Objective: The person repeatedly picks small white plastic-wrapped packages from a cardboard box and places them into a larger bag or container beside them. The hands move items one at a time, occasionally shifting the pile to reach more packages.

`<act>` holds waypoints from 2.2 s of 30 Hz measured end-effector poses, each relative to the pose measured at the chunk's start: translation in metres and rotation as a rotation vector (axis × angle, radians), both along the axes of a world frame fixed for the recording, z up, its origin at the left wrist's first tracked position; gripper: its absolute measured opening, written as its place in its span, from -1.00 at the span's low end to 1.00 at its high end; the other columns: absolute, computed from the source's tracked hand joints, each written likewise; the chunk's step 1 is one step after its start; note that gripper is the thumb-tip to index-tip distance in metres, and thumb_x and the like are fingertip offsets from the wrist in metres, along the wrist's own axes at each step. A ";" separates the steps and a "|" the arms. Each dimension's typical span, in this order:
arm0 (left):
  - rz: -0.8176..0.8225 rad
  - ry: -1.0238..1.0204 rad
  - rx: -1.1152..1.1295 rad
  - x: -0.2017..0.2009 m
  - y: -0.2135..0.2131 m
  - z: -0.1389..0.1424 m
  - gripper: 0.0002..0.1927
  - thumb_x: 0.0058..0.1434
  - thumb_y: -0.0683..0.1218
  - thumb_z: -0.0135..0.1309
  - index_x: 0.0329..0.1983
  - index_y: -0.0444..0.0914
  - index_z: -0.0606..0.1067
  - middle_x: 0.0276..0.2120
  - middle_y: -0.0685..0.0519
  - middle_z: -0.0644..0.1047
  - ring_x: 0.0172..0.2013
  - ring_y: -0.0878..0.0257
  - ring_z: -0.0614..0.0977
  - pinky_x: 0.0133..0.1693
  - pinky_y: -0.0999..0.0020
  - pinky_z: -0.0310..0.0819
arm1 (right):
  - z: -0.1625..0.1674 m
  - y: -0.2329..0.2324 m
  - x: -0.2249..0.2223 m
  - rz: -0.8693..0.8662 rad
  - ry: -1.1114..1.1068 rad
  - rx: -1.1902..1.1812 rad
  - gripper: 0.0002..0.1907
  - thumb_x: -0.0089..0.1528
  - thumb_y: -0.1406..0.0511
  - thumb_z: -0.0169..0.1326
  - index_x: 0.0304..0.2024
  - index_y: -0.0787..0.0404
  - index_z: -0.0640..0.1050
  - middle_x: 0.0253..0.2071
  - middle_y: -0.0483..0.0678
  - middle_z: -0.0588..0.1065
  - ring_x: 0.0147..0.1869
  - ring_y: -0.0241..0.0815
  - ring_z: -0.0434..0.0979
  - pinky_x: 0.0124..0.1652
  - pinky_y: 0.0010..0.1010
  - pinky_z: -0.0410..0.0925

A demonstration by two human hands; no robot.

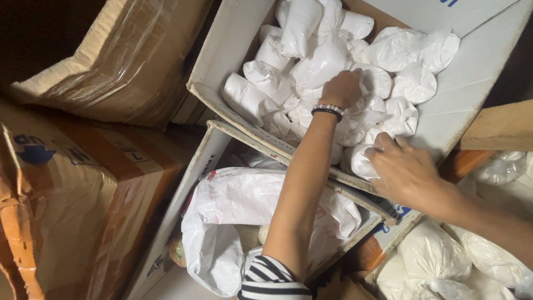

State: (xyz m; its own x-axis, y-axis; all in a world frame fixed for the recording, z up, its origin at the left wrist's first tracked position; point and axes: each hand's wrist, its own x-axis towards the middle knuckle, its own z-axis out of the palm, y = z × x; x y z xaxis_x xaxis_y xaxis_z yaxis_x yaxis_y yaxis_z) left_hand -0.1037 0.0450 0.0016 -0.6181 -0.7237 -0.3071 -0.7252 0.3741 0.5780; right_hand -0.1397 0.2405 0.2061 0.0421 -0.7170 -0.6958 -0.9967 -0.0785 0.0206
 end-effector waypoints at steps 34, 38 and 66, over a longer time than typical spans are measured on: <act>0.458 -0.563 -0.415 0.133 -0.074 0.015 -0.73 0.25 0.07 0.05 -0.03 -0.01 0.60 0.21 0.05 0.38 0.15 -0.01 0.48 -0.09 -0.06 0.48 | -0.074 -0.088 -0.044 -0.504 -0.668 -0.558 -0.76 0.29 0.18 0.17 -0.06 0.15 0.60 -0.13 0.04 0.65 -0.06 -0.03 0.69 -0.08 -0.22 0.47; 0.354 -0.220 -0.295 0.126 -0.072 0.028 -0.72 0.30 0.08 0.02 -0.06 -0.06 0.64 0.13 -0.06 0.45 0.09 -0.06 0.53 0.00 -0.11 0.46 | -0.084 -0.090 -0.052 -0.575 -0.767 -0.730 -0.68 0.37 0.19 0.15 0.09 0.21 0.52 0.02 0.05 0.58 0.05 -0.04 0.61 -0.03 -0.24 0.44; 0.202 0.423 0.401 0.088 -0.045 0.099 -0.65 0.23 0.22 0.12 -0.32 -0.15 0.51 -0.30 0.06 0.73 -0.38 0.27 0.78 -0.39 0.42 0.63 | 0.069 -0.024 -0.041 -0.159 0.226 -0.185 -0.43 0.30 0.04 0.11 0.37 -0.16 0.44 -0.26 -0.01 0.61 -0.53 -0.18 0.62 -0.63 -0.41 0.42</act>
State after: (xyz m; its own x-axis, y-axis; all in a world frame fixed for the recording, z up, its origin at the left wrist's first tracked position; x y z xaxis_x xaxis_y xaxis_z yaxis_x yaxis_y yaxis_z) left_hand -0.0158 0.0003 0.1006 -0.6087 -0.7181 -0.3373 -0.4360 -0.0524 0.8984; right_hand -0.1810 0.2161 0.2751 -0.2213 -0.8173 -0.5320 -0.9647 0.1038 0.2419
